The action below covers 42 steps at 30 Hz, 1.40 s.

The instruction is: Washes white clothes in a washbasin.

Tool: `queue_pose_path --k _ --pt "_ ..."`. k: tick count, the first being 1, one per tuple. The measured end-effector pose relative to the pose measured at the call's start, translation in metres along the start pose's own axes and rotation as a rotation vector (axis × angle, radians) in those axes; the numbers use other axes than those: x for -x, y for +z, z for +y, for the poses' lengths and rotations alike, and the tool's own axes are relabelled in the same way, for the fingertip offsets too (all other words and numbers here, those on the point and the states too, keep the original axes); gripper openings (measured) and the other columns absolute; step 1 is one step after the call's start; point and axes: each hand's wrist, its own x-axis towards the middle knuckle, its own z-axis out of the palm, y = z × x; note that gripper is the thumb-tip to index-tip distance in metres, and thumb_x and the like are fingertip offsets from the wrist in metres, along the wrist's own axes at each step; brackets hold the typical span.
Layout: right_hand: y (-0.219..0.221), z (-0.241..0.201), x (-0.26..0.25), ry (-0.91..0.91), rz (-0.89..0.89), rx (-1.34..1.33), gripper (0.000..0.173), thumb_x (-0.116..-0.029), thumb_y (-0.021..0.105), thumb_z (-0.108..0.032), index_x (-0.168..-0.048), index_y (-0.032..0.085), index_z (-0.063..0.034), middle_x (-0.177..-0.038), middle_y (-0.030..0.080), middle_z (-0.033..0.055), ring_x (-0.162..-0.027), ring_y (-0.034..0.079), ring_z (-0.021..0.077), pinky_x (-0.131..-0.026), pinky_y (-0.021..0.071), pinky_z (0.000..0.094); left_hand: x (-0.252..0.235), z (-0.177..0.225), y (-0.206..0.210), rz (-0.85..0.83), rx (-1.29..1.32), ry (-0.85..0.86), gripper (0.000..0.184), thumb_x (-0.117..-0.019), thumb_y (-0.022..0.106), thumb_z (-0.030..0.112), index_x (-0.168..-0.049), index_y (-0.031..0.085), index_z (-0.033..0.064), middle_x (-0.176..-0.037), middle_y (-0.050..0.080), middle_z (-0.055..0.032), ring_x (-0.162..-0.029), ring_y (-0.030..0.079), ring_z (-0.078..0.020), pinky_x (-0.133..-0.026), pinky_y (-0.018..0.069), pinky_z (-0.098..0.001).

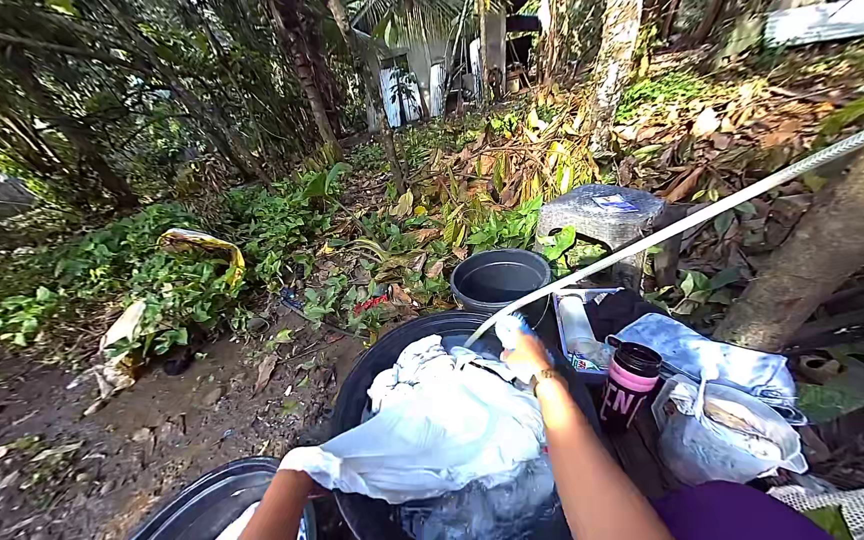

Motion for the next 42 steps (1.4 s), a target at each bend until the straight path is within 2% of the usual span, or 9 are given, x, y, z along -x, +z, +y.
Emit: queue_pose_path --k 5,8,14,19,24,28,31,38,42 --pt "0.103 0.031 0.02 0.048 -0.372 0.413 0.067 -0.0897 0.077 -0.029 -0.14 0.054 0.008 -0.144 0.055 0.0288 -0.137 0.051 0.0441 -0.112 0.0387 0.0653 -0.039 -0.012 0.0 0.028 0.45 0.396 0.057 -0.0826 0.085 0.02 -0.129 0.063 -0.0057 -0.13 0.064 -0.023 -0.128 0.057 -0.0319 -0.113 0.0404 -0.0524" --pt "0.12 0.052 0.017 0.063 -0.286 0.414 0.041 -0.1 0.055 -0.012 -0.138 0.06 0.0006 -0.143 0.059 0.0239 -0.136 0.054 0.0423 -0.112 0.0374 0.0654 -0.034 -0.019 0.005 0.111 1.188 0.572 0.04 -0.1007 0.059 0.014 -0.135 0.054 -0.0056 -0.12 0.068 -0.0129 -0.112 0.065 -0.0157 -0.103 0.0505 -0.0352" --pt "0.035 0.065 -0.019 0.12 0.01 -0.222 0.034 -0.0801 0.077 0.002 -0.113 0.07 0.0066 -0.115 0.068 0.0296 -0.113 0.064 0.0441 -0.099 0.0483 0.0632 -0.017 -0.044 0.0 -0.002 1.444 0.631 0.025 -0.0897 0.046 -0.006 -0.101 0.061 0.009 -0.085 0.073 0.0015 -0.078 0.07 -0.0089 -0.077 0.0593 -0.0278" --pt "-0.023 0.051 -0.013 0.111 0.39 -0.389 0.035 -0.0908 0.074 -0.009 -0.123 0.067 0.0022 -0.121 0.067 0.0271 -0.118 0.063 0.0402 -0.102 0.0469 0.0594 -0.035 -0.056 0.015 -0.011 1.636 0.655 0.027 -0.0815 0.049 -0.006 -0.1 0.062 0.0083 -0.087 0.075 -0.0038 -0.08 0.073 -0.0147 -0.078 0.0622 -0.0331" --pt "-0.005 0.041 -0.009 0.137 0.053 -0.152 0.072 -0.0888 0.077 -0.011 -0.15 0.042 0.0058 -0.147 0.05 0.0319 -0.138 0.049 0.0431 -0.115 0.0392 0.0577 -0.068 -0.019 0.022 0.132 1.743 0.453 0.031 -0.1123 0.037 0.021 -0.128 0.055 0.0016 -0.099 0.071 -0.0085 -0.088 0.07 -0.0158 -0.083 0.0579 -0.0337" --pt "0.066 0.034 0.006 -0.148 -0.697 -0.121 0.047 -0.0942 0.066 0.0 -0.14 0.055 -0.0022 -0.113 0.067 0.0201 -0.085 0.066 0.0255 -0.08 0.0558 0.044 -0.104 0.008 0.041 0.437 1.495 0.018 0.059 -0.1056 0.057 0.043 -0.129 0.058 -0.0104 -0.116 0.066 -0.0299 -0.107 0.066 -0.0393 -0.095 0.0522 -0.0558" --pt "0.145 0.02 0.041 -0.197 -1.137 0.032 0.047 -0.0989 0.064 -0.006 -0.144 0.053 -0.0088 -0.105 0.067 0.0132 -0.075 0.061 0.0176 -0.073 0.0539 0.0394 -0.11 0.017 0.048 0.522 1.143 -0.114 0.062 -0.1031 0.06 0.047 -0.126 0.062 -0.011 -0.128 0.063 -0.0336 -0.126 0.059 -0.0447 -0.108 0.0437 -0.0592" --pt "0.23 0.063 0.041 -0.225 -1.031 0.398 0.047 -0.1035 0.063 -0.027 -0.139 0.056 0.0035 -0.134 0.061 0.0298 -0.124 0.06 0.0431 -0.108 0.0435 0.0614 -0.122 0.028 0.079 0.666 0.936 -0.325 0.057 -0.1036 0.056 0.048 -0.13 0.065 -0.0008 -0.136 0.063 -0.0256 -0.129 0.06 -0.0389 -0.104 0.0489 -0.0569" --pt "0.194 0.037 0.028 -0.268 -1.135 0.202 0.03 -0.103 0.059 -0.018 -0.128 0.061 -0.0011 -0.092 0.063 0.0127 -0.072 0.057 0.02 -0.07 0.0505 0.0413 -0.129 0.03 0.083 0.788 1.238 -0.366 0.06 -0.1012 0.063 0.047 -0.126 0.065 -0.0084 -0.123 0.066 -0.0332 -0.121 0.063 -0.0476 -0.102 0.0467 -0.0632"
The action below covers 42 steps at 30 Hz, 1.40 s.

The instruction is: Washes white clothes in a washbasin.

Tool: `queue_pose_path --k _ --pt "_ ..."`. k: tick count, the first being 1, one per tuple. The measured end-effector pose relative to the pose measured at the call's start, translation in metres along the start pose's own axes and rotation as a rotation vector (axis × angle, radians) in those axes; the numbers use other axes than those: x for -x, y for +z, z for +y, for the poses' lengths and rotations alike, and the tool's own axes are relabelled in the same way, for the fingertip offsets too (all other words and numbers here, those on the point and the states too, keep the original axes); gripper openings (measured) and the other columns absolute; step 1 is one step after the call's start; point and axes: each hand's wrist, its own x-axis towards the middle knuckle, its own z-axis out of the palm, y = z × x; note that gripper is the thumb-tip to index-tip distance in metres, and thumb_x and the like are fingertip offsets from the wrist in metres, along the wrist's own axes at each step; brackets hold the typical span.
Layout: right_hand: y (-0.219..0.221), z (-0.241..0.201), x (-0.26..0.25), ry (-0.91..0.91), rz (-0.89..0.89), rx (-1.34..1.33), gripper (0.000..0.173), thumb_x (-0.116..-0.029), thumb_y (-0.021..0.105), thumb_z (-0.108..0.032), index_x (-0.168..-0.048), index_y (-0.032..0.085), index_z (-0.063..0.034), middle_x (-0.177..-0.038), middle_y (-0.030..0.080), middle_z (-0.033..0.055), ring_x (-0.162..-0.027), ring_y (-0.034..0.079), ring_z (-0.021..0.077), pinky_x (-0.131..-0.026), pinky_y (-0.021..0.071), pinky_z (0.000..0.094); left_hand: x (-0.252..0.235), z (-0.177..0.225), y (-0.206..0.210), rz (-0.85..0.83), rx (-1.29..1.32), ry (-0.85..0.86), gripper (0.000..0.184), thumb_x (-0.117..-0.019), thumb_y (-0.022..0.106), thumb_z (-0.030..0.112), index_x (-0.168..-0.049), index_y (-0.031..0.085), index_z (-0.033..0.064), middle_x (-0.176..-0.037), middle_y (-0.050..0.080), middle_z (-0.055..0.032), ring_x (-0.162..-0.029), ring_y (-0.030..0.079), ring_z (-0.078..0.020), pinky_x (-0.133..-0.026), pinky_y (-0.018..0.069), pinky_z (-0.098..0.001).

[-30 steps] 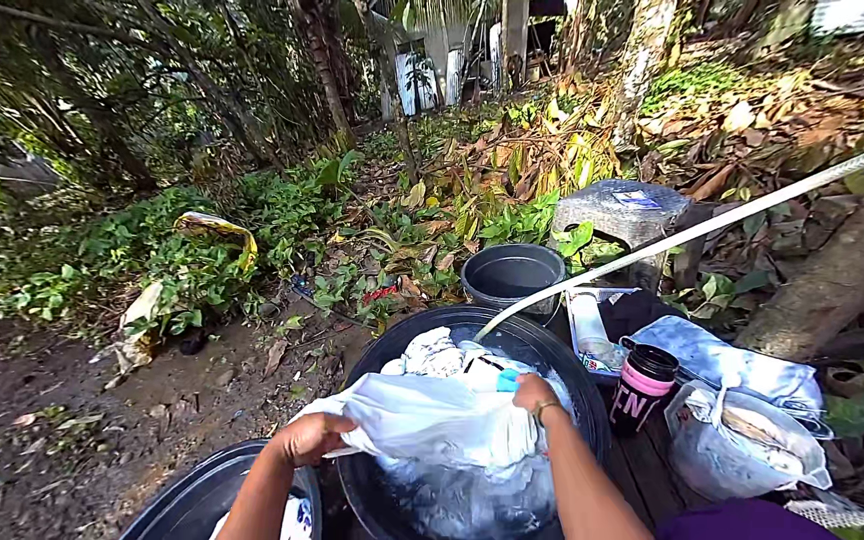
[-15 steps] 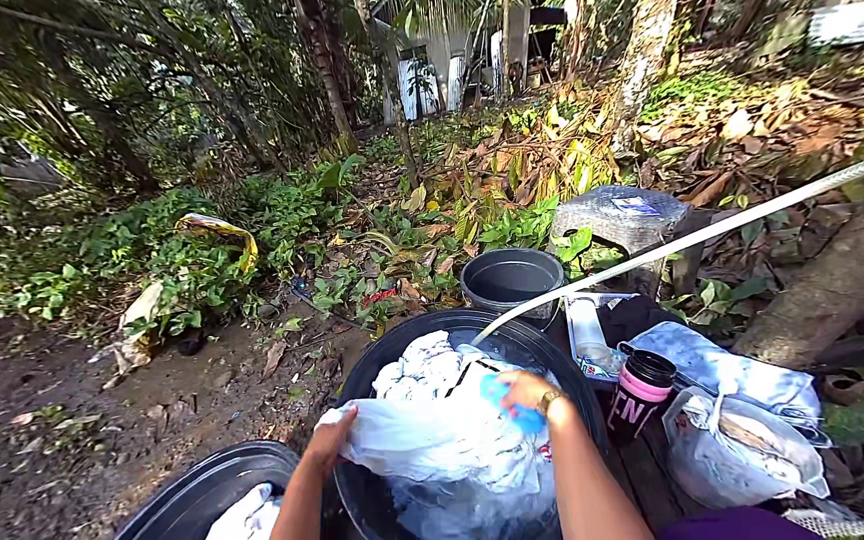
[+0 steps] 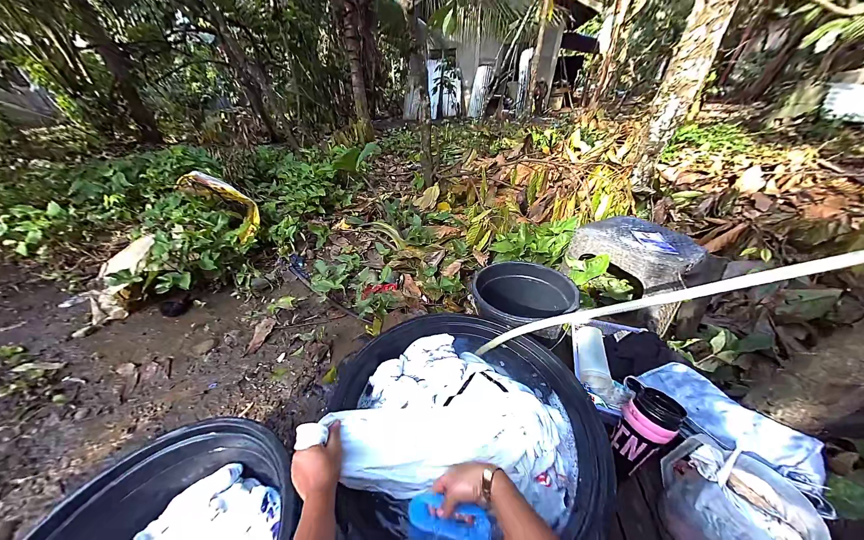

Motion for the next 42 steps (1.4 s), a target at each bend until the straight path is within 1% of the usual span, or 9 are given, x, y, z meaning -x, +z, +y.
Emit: queue_pose_path --k 3,8,13,19,24,28,36,39,42 --pt "-0.019 -0.049 0.016 -0.343 0.233 -0.409 0.033 -0.0992 0.056 -0.007 -0.132 0.053 -0.0001 -0.09 0.059 0.0027 -0.067 0.054 0.0075 -0.064 0.0497 0.0288 -0.001 0.002 -0.003 -0.057 -0.003 -0.081 0.066 -0.0999 0.062 0.053 -0.12 0.066 -0.0102 -0.12 0.067 -0.0332 -0.12 0.063 -0.0476 -0.102 0.0475 -0.0625" --pt "0.015 -0.142 -0.032 -0.239 0.699 -0.138 0.091 -0.097 0.067 -0.011 -0.167 0.01 -0.0225 -0.147 0.055 0.0243 -0.128 0.062 0.0387 -0.108 0.0489 0.0551 -0.002 0.005 -0.004 -0.076 0.003 -0.125 0.066 -0.102 0.057 0.054 -0.118 0.067 -0.01 -0.12 0.067 -0.0335 -0.12 0.063 -0.0467 -0.101 0.0477 -0.0622" --pt "0.014 -0.065 -0.058 0.142 0.751 0.318 0.065 -0.1023 0.048 -0.009 -0.16 0.037 -0.0365 -0.146 0.052 0.0306 -0.117 0.065 0.0457 -0.094 0.0558 0.0587 -0.004 0.014 -0.007 -0.136 -0.084 -0.188 0.062 -0.1037 0.054 0.052 -0.118 0.068 -0.0062 -0.122 0.068 -0.0279 -0.121 0.065 -0.0412 -0.101 0.0492 -0.0588" --pt "-0.074 0.046 0.028 0.592 1.032 0.159 0.062 -0.1052 0.049 -0.014 -0.163 0.031 -0.024 -0.149 0.049 0.0309 -0.13 0.057 0.0467 -0.106 0.049 0.0572 0.001 0.019 -0.012 -0.164 -0.134 -0.151 0.057 -0.1056 0.052 0.048 -0.119 0.068 -0.0045 -0.121 0.069 -0.0261 -0.121 0.065 -0.0398 -0.1 0.0499 -0.0571" --pt "-0.049 -0.046 0.018 0.324 1.161 0.092 0.059 -0.1037 0.051 -0.01 -0.161 0.037 -0.0153 -0.143 0.053 0.0344 -0.119 0.063 0.0492 -0.099 0.0523 0.0591 0.003 0.019 -0.011 -0.139 -0.15 -0.1 0.055 -0.105 0.053 0.048 -0.117 0.07 -0.0031 -0.12 0.07 -0.0255 -0.119 0.066 -0.0392 -0.098 0.0508 -0.0566" --pt "0.028 -0.143 -0.044 -0.023 0.775 0.251 0.06 -0.1039 0.052 -0.013 -0.16 0.04 -0.0309 -0.144 0.053 0.0288 -0.112 0.068 0.0422 -0.094 0.0566 0.0553 0.001 0.017 -0.011 -0.161 -0.168 -0.106 0.055 -0.1056 0.052 0.047 -0.119 0.069 -0.0027 -0.121 0.07 -0.0242 -0.121 0.065 -0.0385 -0.1 0.0499 -0.0571" --pt "-0.068 0.047 0.024 0.575 0.957 0.317 0.062 -0.1022 0.05 -0.012 -0.161 0.038 -0.025 -0.147 0.05 0.032 -0.126 0.059 0.0483 -0.101 0.0508 0.0611 0.002 0.02 -0.014 -0.205 -0.174 -0.096 0.052 -0.1062 0.051 0.045 -0.121 0.068 -0.0026 -0.123 0.069 -0.0241 -0.122 0.065 -0.0381 -0.1 0.0501 -0.0561" --pt "-0.082 0.028 0.038 0.699 1.017 0.215 0.063 -0.1019 0.049 -0.009 -0.162 0.035 -0.0203 -0.149 0.049 0.0307 -0.128 0.059 0.0454 -0.102 0.0507 0.0577 0.005 0.019 -0.014 -0.171 -0.179 -0.035 0.053 -0.1054 0.053 0.045 -0.12 0.069 -0.0028 -0.123 0.07 -0.0243 -0.122 0.065 -0.0382 -0.101 0.0498 -0.0553" --pt "-0.038 -0.061 0.012 0.342 1.045 0.264 0.056 -0.1041 0.046 -0.011 -0.159 0.041 -0.0179 -0.145 0.051 0.0328 -0.113 0.067 0.0463 -0.094 0.0557 0.0568 0.006 0.018 -0.01 -0.177 -0.239 0.068 0.056 -0.1044 0.053 0.048 -0.122 0.068 -0.0031 -0.125 0.068 -0.0249 -0.124 0.064 -0.0379 -0.102 0.0492 -0.0551"
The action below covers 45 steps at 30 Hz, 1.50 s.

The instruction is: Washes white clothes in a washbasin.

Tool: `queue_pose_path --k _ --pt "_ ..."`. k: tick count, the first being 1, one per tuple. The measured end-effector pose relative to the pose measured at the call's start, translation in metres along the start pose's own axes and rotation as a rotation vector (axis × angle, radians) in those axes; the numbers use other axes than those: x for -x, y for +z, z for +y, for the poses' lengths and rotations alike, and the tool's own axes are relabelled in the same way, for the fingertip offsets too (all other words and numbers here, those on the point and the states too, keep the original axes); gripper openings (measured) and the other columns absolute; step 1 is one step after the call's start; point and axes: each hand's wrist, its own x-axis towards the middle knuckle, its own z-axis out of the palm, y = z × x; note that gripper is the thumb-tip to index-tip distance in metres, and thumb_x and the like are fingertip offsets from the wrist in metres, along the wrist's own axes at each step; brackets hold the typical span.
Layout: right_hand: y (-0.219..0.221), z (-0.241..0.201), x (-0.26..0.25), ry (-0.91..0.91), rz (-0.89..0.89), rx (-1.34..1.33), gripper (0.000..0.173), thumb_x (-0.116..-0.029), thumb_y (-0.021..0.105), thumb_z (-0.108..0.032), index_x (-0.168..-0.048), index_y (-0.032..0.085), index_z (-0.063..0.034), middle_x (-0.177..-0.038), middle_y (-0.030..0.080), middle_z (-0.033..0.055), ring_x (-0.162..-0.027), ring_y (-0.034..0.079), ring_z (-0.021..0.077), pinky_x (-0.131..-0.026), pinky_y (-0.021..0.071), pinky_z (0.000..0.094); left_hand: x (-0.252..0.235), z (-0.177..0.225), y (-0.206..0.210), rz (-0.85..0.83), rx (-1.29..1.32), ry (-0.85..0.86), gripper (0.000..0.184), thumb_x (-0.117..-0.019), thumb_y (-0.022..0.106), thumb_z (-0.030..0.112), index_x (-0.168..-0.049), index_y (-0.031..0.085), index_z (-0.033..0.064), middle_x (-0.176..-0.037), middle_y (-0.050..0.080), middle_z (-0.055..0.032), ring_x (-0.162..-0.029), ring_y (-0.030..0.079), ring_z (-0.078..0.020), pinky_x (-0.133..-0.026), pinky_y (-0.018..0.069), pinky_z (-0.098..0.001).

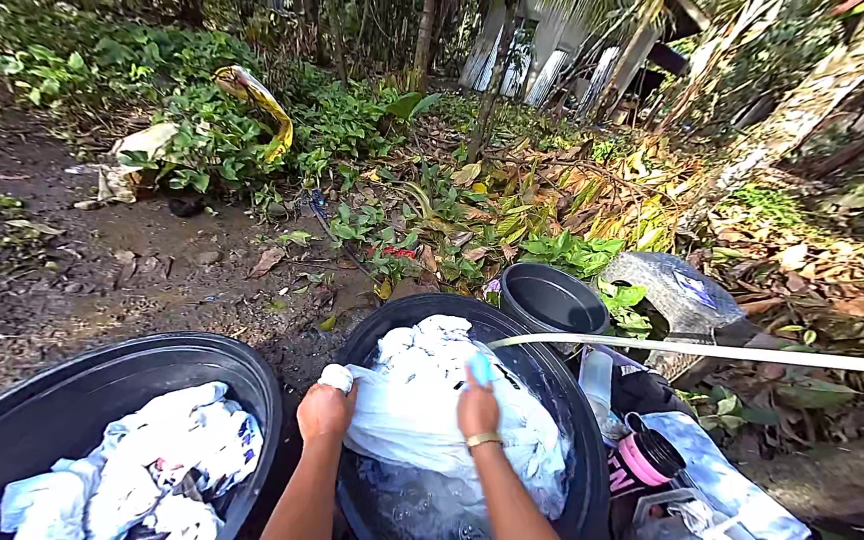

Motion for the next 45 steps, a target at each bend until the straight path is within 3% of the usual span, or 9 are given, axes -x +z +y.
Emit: queue_pose_path --k 4,12,15,20,28,31,35,42,45 --pt "0.048 -0.093 0.054 -0.322 -0.357 0.026 0.061 -0.1027 0.049 -0.012 -0.16 0.039 -0.0305 -0.144 0.053 0.0286 -0.116 0.065 0.0427 -0.095 0.0546 0.0569 0.001 0.002 -0.005 -0.084 -0.05 -0.032 0.05 -0.1066 0.051 0.041 -0.122 0.068 -0.0023 -0.128 0.068 -0.0233 -0.126 0.063 -0.0368 -0.102 0.0494 -0.0543" --pt "-0.001 0.109 -0.03 0.275 -0.162 0.218 0.057 -0.1018 0.05 -0.013 -0.158 0.043 -0.017 -0.149 0.051 0.0277 -0.136 0.054 0.0435 -0.108 0.0464 0.0587 -0.001 0.003 -0.006 -0.106 -0.071 -0.03 0.04 -0.1066 0.051 0.032 -0.118 0.07 -0.0012 -0.127 0.068 -0.0217 -0.125 0.063 -0.0352 -0.101 0.0503 -0.0533" --pt "-0.011 0.05 -0.011 0.174 -0.138 0.151 0.053 -0.1037 0.047 -0.011 -0.157 0.044 -0.0116 -0.146 0.053 0.0306 -0.129 0.058 0.0465 -0.104 0.0492 0.0599 0.0 0.002 -0.003 -0.083 -0.064 -0.021 0.039 -0.1064 0.051 0.031 -0.119 0.069 -0.0016 -0.128 0.068 -0.0221 -0.126 0.063 -0.0355 -0.102 0.0499 -0.0529" --pt "0.04 -0.089 0.056 -0.272 -0.397 0.121 0.058 -0.1034 0.048 -0.014 -0.159 0.042 -0.0288 -0.144 0.055 0.0262 -0.121 0.064 0.041 -0.097 0.0541 0.0561 -0.001 0.001 -0.004 -0.103 -0.08 -0.025 0.04 -0.1067 0.05 0.031 -0.121 0.068 -0.0018 -0.13 0.067 -0.0218 -0.127 0.062 -0.0352 -0.102 0.0499 -0.0536" --pt "0.002 0.097 -0.029 0.284 -0.206 0.228 0.051 -0.1033 0.048 -0.016 -0.154 0.049 -0.0158 -0.149 0.055 0.0204 -0.139 0.053 0.0373 -0.112 0.0444 0.0556 -0.003 0.002 -0.007 -0.117 -0.067 -0.037 0.036 -0.1055 0.052 0.029 -0.118 0.07 -0.0004 -0.128 0.068 -0.0204 -0.125 0.063 -0.0344 -0.101 0.0509 -0.0529" --pt "-0.004 0.027 -0.002 0.103 -0.192 0.155 0.049 -0.1051 0.045 -0.013 -0.154 0.048 -0.0124 -0.146 0.055 0.027 -0.13 0.058 0.0446 -0.105 0.0487 0.0589 -0.002 0.0 -0.004 -0.1 -0.07 -0.033 0.036 -0.1056 0.053 0.027 -0.118 0.069 -0.0013 -0.127 0.068 -0.0209 -0.124 0.064 -0.0351 -0.1 0.0511 -0.0532" --pt "0.032 -0.095 0.057 -0.282 -0.395 0.128 0.055 -0.1037 0.048 -0.014 -0.157 0.046 -0.0261 -0.143 0.056 0.0252 -0.122 0.063 0.0407 -0.098 0.0535 0.0567 -0.004 0.002 -0.005 -0.119 -0.083 -0.033 0.036 -0.1054 0.052 0.027 -0.119 0.069 -0.0015 -0.129 0.067 -0.0213 -0.126 0.062 -0.0352 -0.102 0.0504 -0.0531" --pt "0.012 0.09 -0.028 0.187 -0.259 0.209 0.051 -0.1036 0.048 -0.016 -0.154 0.05 -0.0189 -0.149 0.056 0.0192 -0.138 0.053 0.039 -0.112 0.0434 0.0578 -0.004 0.003 -0.007 -0.135 -0.072 -0.027 0.036 -0.1059 0.052 0.029 -0.119 0.069 -0.0005 -0.128 0.068 -0.0209 -0.126 0.063 -0.0356 -0.101 0.0505 -0.0531" --pt "-0.005 0.06 -0.02 0.229 -0.213 0.179 0.048 -0.1045 0.046 -0.015 -0.152 0.051 -0.0111 -0.149 0.055 0.0211 -0.138 0.053 0.0388 -0.112 0.0441 0.0563 -0.006 0.002 -0.006 -0.112 -0.073 -0.032 0.035 -0.1058 0.052 0.028 -0.117 0.069 -0.0009 -0.127 0.068 -0.021 -0.124 0.064 -0.0351 -0.101 0.051 -0.0528"
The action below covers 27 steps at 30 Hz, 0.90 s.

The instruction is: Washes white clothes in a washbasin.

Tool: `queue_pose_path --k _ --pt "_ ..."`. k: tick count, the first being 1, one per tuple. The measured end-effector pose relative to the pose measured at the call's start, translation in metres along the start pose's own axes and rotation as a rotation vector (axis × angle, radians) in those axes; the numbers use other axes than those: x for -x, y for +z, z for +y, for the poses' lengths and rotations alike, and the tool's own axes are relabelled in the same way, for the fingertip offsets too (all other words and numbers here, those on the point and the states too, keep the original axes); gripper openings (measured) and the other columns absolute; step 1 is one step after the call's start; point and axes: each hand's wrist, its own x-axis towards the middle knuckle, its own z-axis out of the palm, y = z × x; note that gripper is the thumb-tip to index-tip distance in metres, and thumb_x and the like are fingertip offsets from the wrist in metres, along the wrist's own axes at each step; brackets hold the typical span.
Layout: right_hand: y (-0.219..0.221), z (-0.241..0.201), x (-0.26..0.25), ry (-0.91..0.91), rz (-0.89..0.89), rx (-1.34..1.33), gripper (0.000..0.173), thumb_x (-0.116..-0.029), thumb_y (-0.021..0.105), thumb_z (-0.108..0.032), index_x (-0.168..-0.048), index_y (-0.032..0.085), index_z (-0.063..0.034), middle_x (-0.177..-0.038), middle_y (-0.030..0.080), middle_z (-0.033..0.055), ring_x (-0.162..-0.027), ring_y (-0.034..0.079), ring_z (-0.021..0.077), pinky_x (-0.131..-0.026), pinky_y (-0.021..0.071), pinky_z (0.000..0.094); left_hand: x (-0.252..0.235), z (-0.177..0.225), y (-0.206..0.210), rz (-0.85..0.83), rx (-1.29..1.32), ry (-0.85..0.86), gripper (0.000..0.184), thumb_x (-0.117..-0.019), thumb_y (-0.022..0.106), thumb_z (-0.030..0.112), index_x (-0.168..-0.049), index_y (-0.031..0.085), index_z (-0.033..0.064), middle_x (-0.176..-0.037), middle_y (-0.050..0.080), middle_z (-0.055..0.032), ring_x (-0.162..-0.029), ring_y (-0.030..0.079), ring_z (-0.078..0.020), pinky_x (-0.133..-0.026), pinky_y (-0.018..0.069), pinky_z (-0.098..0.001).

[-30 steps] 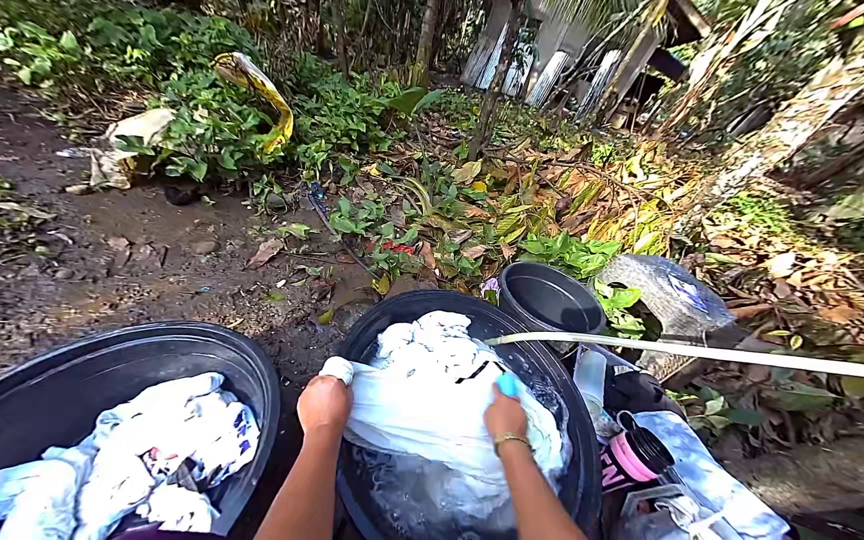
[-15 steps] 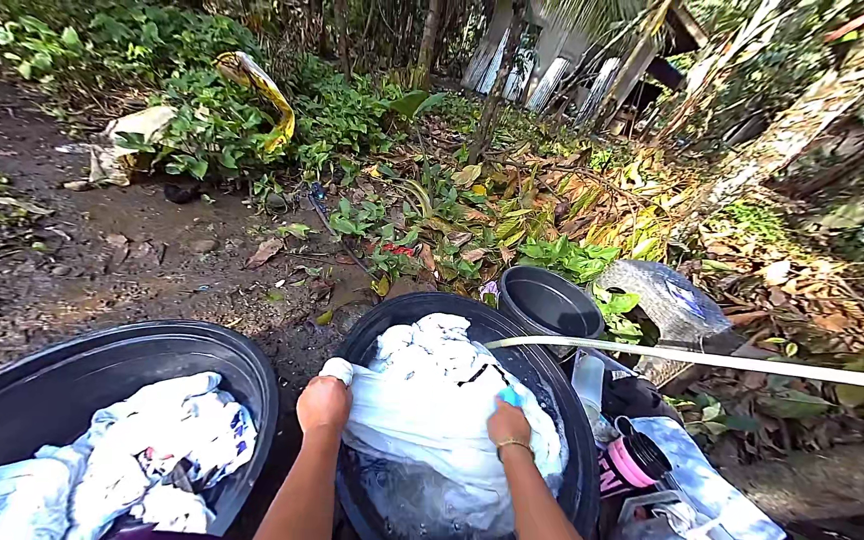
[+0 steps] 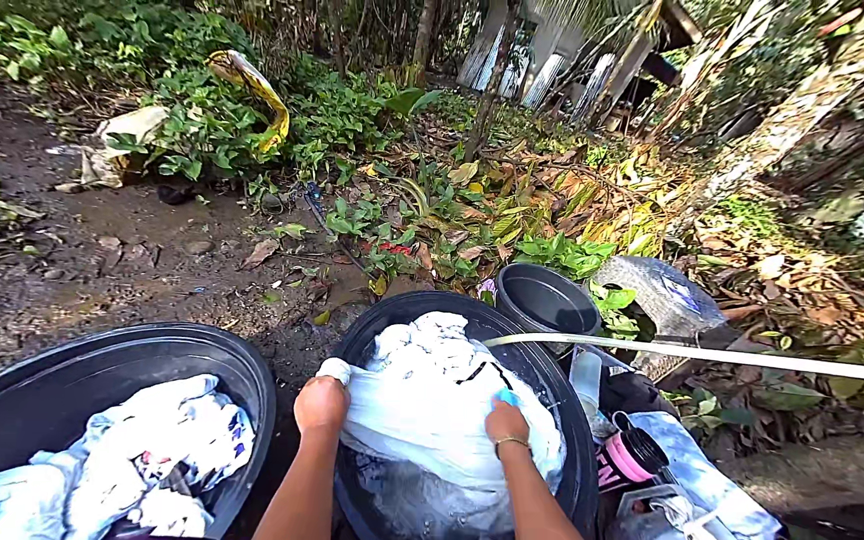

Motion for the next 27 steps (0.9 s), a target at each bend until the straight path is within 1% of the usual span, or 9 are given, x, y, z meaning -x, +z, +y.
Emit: queue_pose_path --k 4,6,9,13,16,19,21,23,27 --pt "0.014 -0.117 0.087 -0.449 -0.066 -0.026 0.052 -0.1038 0.048 -0.014 -0.155 0.049 -0.0236 -0.144 0.057 0.0254 -0.122 0.063 0.0423 -0.099 0.0534 0.0579 0.0 0.003 0.003 0.008 -0.017 -0.002 0.034 -0.105 0.053 0.026 -0.118 0.069 -0.0013 -0.127 0.068 -0.0216 -0.124 0.064 -0.0353 -0.1 0.0513 -0.0538" --pt "0.036 -0.142 0.103 -0.529 -0.162 0.042 0.054 -0.1038 0.047 -0.013 -0.156 0.047 -0.0269 -0.143 0.056 0.0257 -0.122 0.063 0.0421 -0.097 0.0537 0.0578 0.001 0.001 0.001 -0.001 -0.017 -0.012 0.036 -0.1052 0.053 0.027 -0.118 0.069 -0.0015 -0.127 0.068 -0.0217 -0.125 0.063 -0.0352 -0.101 0.051 -0.0537" --pt "0.05 -0.072 0.041 -0.363 -0.078 0.056 0.053 -0.1041 0.047 -0.014 -0.155 0.049 -0.0268 -0.145 0.056 0.025 -0.126 0.061 0.0439 -0.099 0.0519 0.06 0.002 0.001 -0.001 -0.006 -0.022 -0.016 0.036 -0.1056 0.052 0.028 -0.117 0.069 -0.001 -0.127 0.068 -0.0217 -0.124 0.064 -0.0353 -0.1 0.0512 -0.0536" --pt "0.011 0.025 -0.017 0.022 -0.01 0.029 0.05 -0.1035 0.047 -0.017 -0.153 0.051 -0.0176 -0.148 0.057 0.0191 -0.137 0.054 0.0377 -0.11 0.0457 0.0568 0.002 0.003 0.002 -0.012 -0.017 -0.01 0.035 -0.1054 0.053 0.028 -0.116 0.07 -0.0008 -0.125 0.069 -0.0212 -0.123 0.064 -0.0358 -0.099 0.0514 -0.0539" --pt "-0.008 -0.013 0.013 -0.046 0.032 -0.035 0.047 -0.1056 0.045 -0.014 -0.152 0.05 -0.0103 -0.147 0.055 0.0253 -0.133 0.056 0.0426 -0.107 0.0475 0.0586 0.001 0.003 0.002 0.002 -0.023 -0.011 0.034 -0.1046 0.054 0.026 -0.115 0.07 -0.0013 -0.125 0.069 -0.0218 -0.123 0.064 -0.0356 -0.099 0.0518 -0.0536" --pt "0.007 -0.107 0.083 -0.425 -0.051 -0.034 0.052 -0.1035 0.047 -0.012 -0.155 0.049 -0.0208 -0.144 0.056 0.0264 -0.124 0.062 0.0433 -0.099 0.053 0.0586 0.0 0.005 0.004 0.007 -0.041 -0.002 0.033 -0.1047 0.054 0.026 -0.116 0.07 -0.0012 -0.125 0.069 -0.0222 -0.123 0.064 -0.0365 -0.099 0.0518 -0.0543" --pt "0.033 -0.143 0.102 -0.553 -0.168 0.021 0.054 -0.1031 0.048 -0.013 -0.155 0.048 -0.0264 -0.142 0.057 0.0248 -0.123 0.062 0.0414 -0.098 0.0532 0.0578 0.002 0.004 0.004 0.004 -0.043 -0.006 0.035 -0.1047 0.054 0.027 -0.116 0.07 -0.0012 -0.127 0.068 -0.0221 -0.124 0.063 -0.0368 -0.099 0.0515 -0.0547" --pt "0.05 -0.124 0.07 -0.501 -0.152 0.014 0.052 -0.1035 0.048 -0.013 -0.154 0.051 -0.0267 -0.142 0.059 0.023 -0.126 0.061 0.0409 -0.1 0.0519 0.0588 0.004 0.003 0.002 -0.007 -0.032 -0.009 0.035 -0.1052 0.053 0.026 -0.118 0.069 -0.0023 -0.128 0.067 -0.023 -0.125 0.063 -0.0371 -0.101 0.0506 -0.0551" --pt "0.031 -0.005 -0.016 -0.179 -0.004 -0.003 0.05 -0.1032 0.049 -0.015 -0.153 0.052 -0.0219 -0.146 0.058 0.0201 -0.135 0.055 0.0396 -0.109 0.046 0.059 0.004 0.004 0.002 -0.022 -0.028 -0.002 0.035 -0.1047 0.054 0.027 -0.116 0.069 -0.0025 -0.126 0.068 -0.0227 -0.124 0.063 -0.0363 -0.1 0.0507 -0.0546"
